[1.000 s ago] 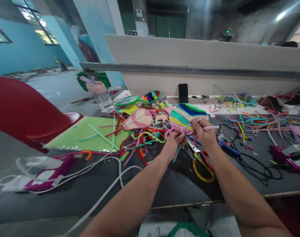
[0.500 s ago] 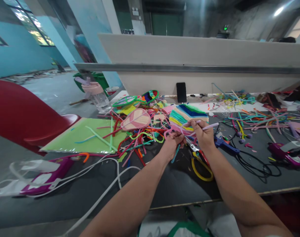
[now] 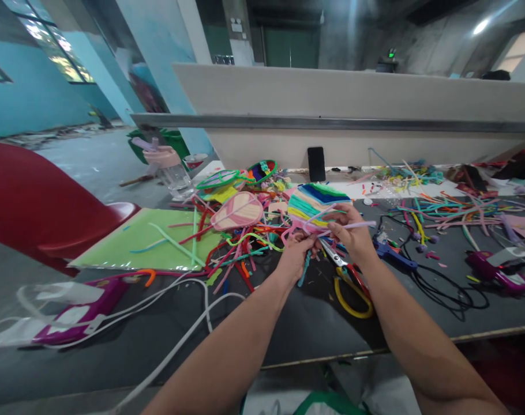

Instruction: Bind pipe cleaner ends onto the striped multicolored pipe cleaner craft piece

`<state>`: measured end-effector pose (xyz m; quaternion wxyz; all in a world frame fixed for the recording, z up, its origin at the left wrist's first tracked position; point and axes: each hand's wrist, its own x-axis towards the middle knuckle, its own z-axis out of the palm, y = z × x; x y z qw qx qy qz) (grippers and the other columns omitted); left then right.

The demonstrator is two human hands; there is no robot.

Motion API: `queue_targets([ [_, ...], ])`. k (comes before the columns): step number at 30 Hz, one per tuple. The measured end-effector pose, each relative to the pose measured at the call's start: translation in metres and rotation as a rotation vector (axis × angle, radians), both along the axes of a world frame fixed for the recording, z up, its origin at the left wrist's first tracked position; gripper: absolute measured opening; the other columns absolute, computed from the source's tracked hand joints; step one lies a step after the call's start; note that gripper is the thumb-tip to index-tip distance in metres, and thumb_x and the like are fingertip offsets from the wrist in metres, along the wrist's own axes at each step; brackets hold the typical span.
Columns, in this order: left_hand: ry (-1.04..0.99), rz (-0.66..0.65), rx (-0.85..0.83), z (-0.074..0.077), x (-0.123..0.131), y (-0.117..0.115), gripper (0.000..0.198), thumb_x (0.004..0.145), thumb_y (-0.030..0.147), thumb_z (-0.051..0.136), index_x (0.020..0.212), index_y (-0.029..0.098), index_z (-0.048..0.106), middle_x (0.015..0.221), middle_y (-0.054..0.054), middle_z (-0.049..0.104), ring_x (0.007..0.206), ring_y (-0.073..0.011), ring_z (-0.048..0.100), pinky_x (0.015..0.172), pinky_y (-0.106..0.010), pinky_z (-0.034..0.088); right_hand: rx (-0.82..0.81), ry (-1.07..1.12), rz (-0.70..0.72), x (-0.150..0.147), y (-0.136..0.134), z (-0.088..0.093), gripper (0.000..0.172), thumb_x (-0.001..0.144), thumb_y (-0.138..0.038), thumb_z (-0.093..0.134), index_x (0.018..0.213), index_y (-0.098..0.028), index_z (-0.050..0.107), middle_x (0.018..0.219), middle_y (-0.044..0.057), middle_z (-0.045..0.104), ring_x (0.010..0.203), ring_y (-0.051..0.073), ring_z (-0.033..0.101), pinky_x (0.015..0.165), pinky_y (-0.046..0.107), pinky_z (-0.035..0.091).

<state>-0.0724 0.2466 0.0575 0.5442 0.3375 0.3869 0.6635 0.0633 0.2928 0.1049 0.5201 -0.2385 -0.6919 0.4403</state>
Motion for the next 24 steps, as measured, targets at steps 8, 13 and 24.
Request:
queue_targets([
  [8, -0.086, 0.084, 0.001, 0.001, -0.003, 0.004, 0.026, 0.063, 0.030, 0.075, 0.066, 0.013, 0.056, 0.056, -0.002, 0.061, 0.043, -0.0086, 0.047, 0.042, -0.022, 0.032, 0.523, -0.491, -0.395, 0.004, 0.010, -0.013, 0.013, 0.080, -0.031, 0.064, 0.084, -0.020, 0.068, 0.083, 0.006, 0.067, 0.083, 0.022, 0.058, 0.076, 0.035, 0.040],
  [13, -0.114, 0.092, 0.025, 0.000, -0.003, 0.004, 0.023, 0.063, 0.025, 0.074, 0.067, 0.015, 0.053, 0.059, -0.001, 0.061, 0.045, -0.0091, 0.050, 0.045, -0.023, 0.035, 0.700, -0.614, -0.597, 0.001, 0.007, -0.019, 0.012, 0.081, -0.031, 0.064, 0.072, -0.024, 0.069, 0.079, 0.002, 0.068, 0.085, 0.021, 0.054, 0.084, 0.039, 0.029],
  [24, -0.157, 0.025, 0.075, 0.004, 0.000, -0.001, 0.015, 0.069, 0.022, 0.070, 0.069, 0.012, 0.059, 0.062, -0.002, 0.059, 0.050, -0.0077, 0.050, 0.047, -0.021, 0.035, 0.710, -0.530, -0.679, -0.011, -0.004, -0.028, 0.023, 0.085, -0.033, 0.059, 0.066, -0.020, 0.064, 0.074, 0.003, 0.067, 0.080, 0.020, 0.054, 0.083, 0.038, 0.029],
])
